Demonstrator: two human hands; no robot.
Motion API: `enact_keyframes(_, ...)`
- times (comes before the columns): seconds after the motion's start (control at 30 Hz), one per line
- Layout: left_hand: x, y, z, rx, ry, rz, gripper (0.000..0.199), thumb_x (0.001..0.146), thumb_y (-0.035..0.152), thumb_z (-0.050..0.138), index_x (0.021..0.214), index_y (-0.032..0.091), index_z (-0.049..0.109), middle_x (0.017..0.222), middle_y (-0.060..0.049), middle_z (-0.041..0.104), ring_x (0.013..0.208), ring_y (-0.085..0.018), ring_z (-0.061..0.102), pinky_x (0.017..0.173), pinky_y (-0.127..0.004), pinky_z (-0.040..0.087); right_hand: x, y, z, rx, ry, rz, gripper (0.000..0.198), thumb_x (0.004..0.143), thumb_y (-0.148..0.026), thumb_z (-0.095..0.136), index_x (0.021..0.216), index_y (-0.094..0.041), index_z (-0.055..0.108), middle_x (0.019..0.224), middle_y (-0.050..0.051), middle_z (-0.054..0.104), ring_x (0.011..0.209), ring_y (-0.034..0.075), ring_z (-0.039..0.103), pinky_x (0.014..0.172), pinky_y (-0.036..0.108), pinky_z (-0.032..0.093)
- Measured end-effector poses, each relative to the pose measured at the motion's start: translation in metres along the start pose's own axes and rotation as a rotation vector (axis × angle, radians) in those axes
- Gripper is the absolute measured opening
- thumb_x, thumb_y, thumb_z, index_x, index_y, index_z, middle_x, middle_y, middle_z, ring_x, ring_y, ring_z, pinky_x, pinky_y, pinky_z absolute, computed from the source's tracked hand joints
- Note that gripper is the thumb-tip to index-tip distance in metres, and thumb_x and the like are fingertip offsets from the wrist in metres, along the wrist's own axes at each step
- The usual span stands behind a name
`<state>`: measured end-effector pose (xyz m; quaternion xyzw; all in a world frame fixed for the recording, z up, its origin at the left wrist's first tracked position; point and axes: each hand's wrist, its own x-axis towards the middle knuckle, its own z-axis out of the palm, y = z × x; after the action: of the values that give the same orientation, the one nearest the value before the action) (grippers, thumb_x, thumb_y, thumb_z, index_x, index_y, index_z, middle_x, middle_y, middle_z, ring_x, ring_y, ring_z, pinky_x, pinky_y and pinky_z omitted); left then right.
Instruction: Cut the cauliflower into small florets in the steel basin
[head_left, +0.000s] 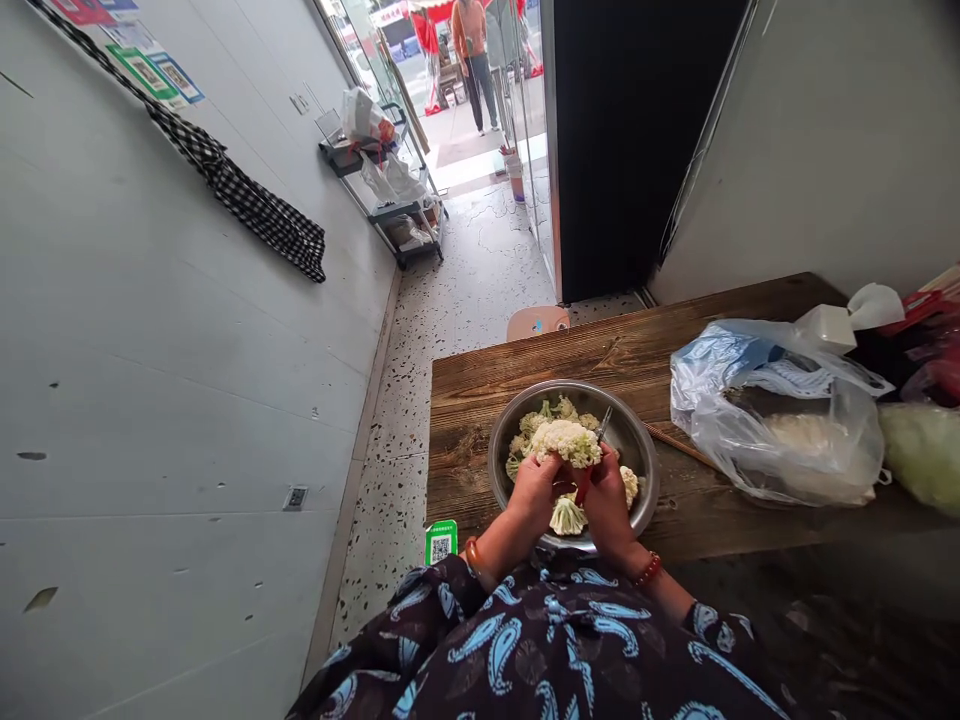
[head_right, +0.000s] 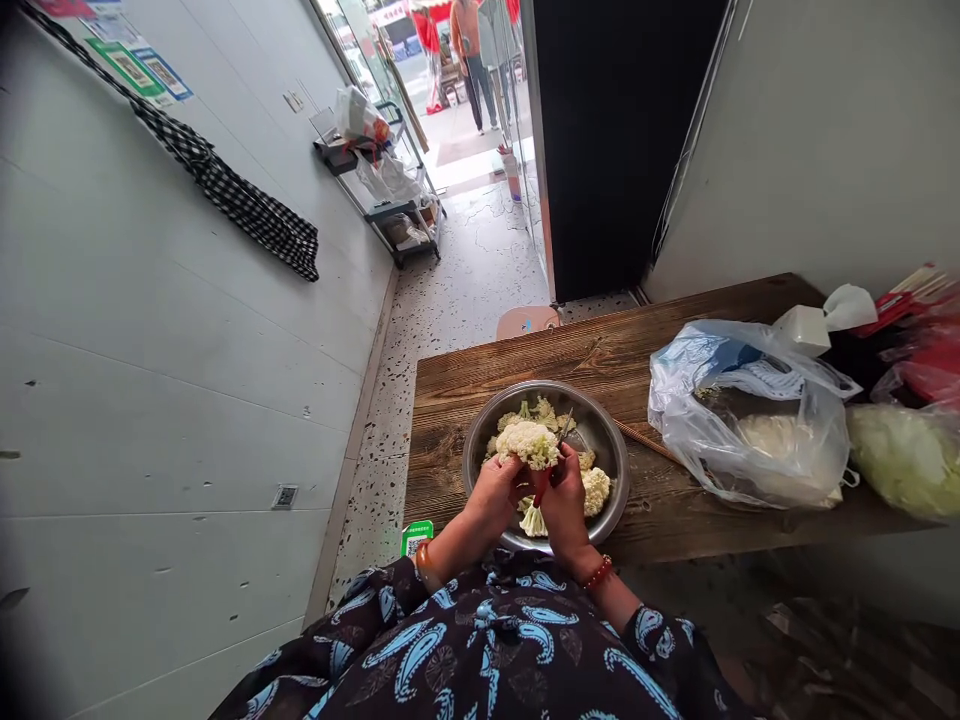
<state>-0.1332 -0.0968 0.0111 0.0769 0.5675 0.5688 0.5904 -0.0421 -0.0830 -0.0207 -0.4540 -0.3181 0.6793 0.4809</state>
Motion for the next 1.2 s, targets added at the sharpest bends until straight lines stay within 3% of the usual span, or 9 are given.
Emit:
enact_keyframes(0.17,-0.004,0.003,0.007,0.006,0.009,0.074,0.049,0.056,0.046,0.086,0.086,0.013,0.064,0.074,-0.004,0.068,0.058,-0.013,0.059,0.060,-0.026,0.047,0.002,-0.002,0.001,0.048,0.009,0.031,0.053,0.069,-0.035,0.081,0.115,-0.025,0.057,0.106,0.002,0.071,0.093,0.019,0.067,0.085,0.034,0.054)
enact_keyframes(0.3,-0.002,0.000,0.009,0.082,0.022,0.175,0.041,0.061,0.044,0.082,0.083,0.015,0.064,0.071,-0.002,0.066,0.059,-0.013,0.056,0.060,-0.025,0.045,0.001,-0.002,0.007,0.133,-0.009,0.051,0.041,0.073,-0.038,0.078,0.107,-0.024,0.060,0.102,0.003,0.072,0.088,0.020,0.068,0.077,0.034,0.056)
enact_keyframes(0.47,0.000,-0.005,0.006,0.352,0.084,0.341,0.022,0.066,0.034,0.078,0.073,0.019,0.064,0.070,-0.002,0.062,0.072,-0.018,0.056,0.069,-0.028,0.044,0.009,0.006,0.008,0.241,0.077,0.183,0.035,0.069,-0.045,0.078,0.093,-0.023,0.065,0.082,0.001,0.073,0.077,0.021,0.069,0.066,0.033,0.058)
enact_keyframes(0.6,-0.003,-0.005,0.003,0.587,-0.018,0.491,0.015,0.068,0.028,0.076,0.065,0.021,0.064,0.073,-0.004,0.063,0.077,-0.019,0.057,0.079,-0.030,0.044,0.024,0.009,0.001,0.256,0.082,0.241,0.037,0.065,-0.049,0.079,0.085,-0.021,0.067,0.072,0.001,0.072,0.070,0.022,0.069,0.060,0.034,0.059)
enact_keyframes(0.73,-0.003,-0.002,-0.006,0.567,-0.031,0.387,0.017,0.070,0.032,0.074,0.072,0.020,0.062,0.069,-0.002,0.064,0.064,-0.016,0.057,0.065,-0.028,0.044,0.029,0.004,-0.006,0.279,0.103,0.245,0.035,0.060,-0.040,0.085,0.081,-0.021,0.065,0.071,-0.001,0.071,0.061,0.017,0.066,0.048,0.027,0.054)
enact_keyframes(0.87,0.005,0.010,-0.024,0.404,0.078,0.331,0.026,0.070,0.039,0.074,0.077,0.019,0.057,0.059,0.002,0.061,0.053,-0.012,0.053,0.057,-0.024,0.041,0.028,0.004,-0.020,0.294,0.104,0.290,0.033,0.060,-0.037,0.086,0.079,-0.021,0.064,0.068,-0.002,0.070,0.054,0.013,0.061,0.042,0.022,0.047)
enact_keyframes(0.93,0.011,0.017,-0.033,0.305,0.127,0.328,0.030,0.068,0.040,0.075,0.077,0.019,0.055,0.059,0.002,0.060,0.053,-0.011,0.054,0.057,-0.024,0.042,0.028,0.005,-0.029,0.280,0.093,0.295,0.032,0.061,-0.036,0.086,0.078,-0.022,0.064,0.068,-0.002,0.070,0.057,0.013,0.062,0.043,0.021,0.046)
enact_keyframes(1.03,0.016,0.020,-0.042,0.217,0.100,0.273,0.034,0.065,0.040,0.078,0.077,0.019,0.054,0.061,0.003,0.059,0.055,-0.012,0.054,0.058,-0.024,0.043,0.029,0.006,-0.039,0.225,0.101,0.194,0.031,0.063,-0.037,0.085,0.080,-0.023,0.064,0.078,-0.002,0.070,0.069,0.016,0.067,0.047,0.022,0.047)
enact_keyframes(1.2,0.021,0.012,-0.043,0.314,0.108,0.283,0.040,0.060,0.034,0.083,0.090,0.017,0.061,0.081,-0.002,0.063,0.072,-0.014,0.058,0.070,-0.025,0.044,0.031,0.007,-0.035,0.112,0.174,0.027,0.042,0.064,-0.037,0.083,0.099,-0.024,0.064,0.097,0.001,0.071,0.077,0.016,0.067,0.063,0.027,0.053)
